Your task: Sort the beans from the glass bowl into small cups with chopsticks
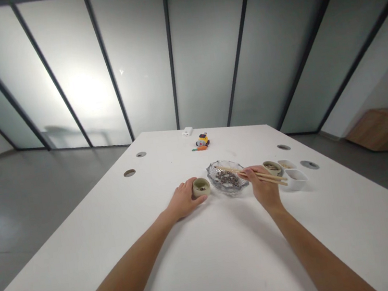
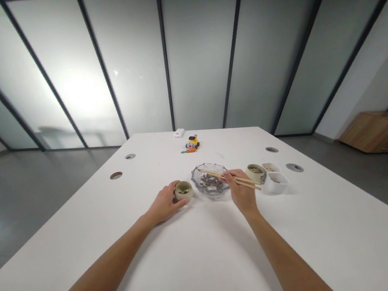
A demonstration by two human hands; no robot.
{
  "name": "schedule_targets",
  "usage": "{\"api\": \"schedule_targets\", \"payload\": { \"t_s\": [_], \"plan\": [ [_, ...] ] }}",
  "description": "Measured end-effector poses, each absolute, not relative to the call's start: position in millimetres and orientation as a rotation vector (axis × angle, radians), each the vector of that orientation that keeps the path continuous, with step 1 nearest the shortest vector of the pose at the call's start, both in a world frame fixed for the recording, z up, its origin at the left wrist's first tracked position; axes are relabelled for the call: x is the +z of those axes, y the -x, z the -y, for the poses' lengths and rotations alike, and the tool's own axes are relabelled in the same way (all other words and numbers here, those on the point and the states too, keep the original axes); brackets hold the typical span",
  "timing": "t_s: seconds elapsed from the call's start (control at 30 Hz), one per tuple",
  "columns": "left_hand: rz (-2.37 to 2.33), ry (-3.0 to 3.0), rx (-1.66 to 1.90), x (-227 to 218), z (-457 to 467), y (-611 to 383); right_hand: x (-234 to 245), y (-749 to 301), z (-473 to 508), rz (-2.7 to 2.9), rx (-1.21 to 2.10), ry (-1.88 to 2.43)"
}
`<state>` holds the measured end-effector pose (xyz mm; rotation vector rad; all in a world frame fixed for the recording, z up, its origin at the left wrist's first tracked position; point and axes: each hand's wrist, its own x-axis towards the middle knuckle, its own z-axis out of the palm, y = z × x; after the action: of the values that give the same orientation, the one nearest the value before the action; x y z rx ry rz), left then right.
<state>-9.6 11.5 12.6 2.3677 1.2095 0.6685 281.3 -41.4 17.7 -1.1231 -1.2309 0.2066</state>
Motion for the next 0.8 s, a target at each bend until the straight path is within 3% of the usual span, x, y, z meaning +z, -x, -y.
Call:
{"api": "schedule_targets", "payload": {
  "t_s": [0.17, 0.43, 0.8],
  "plan": [
    [-1.235, -2.354, 0.648, 15.1, -9.0, 8.3, 24.8, -274.6, 52.5, 1.194, 0.474, 1.047],
    [-1.202, -2.367, 0.690, 14.5, -9.6, 10.3, 41.4, -304.4, 63.6, 1.462, -0.154, 1.253],
    [-1.180, -2.374, 0.686, 16.2, -9.2, 11.9, 27.2, -297.5, 58.1, 1.577, -0.013, 1.218]
  ]
}}
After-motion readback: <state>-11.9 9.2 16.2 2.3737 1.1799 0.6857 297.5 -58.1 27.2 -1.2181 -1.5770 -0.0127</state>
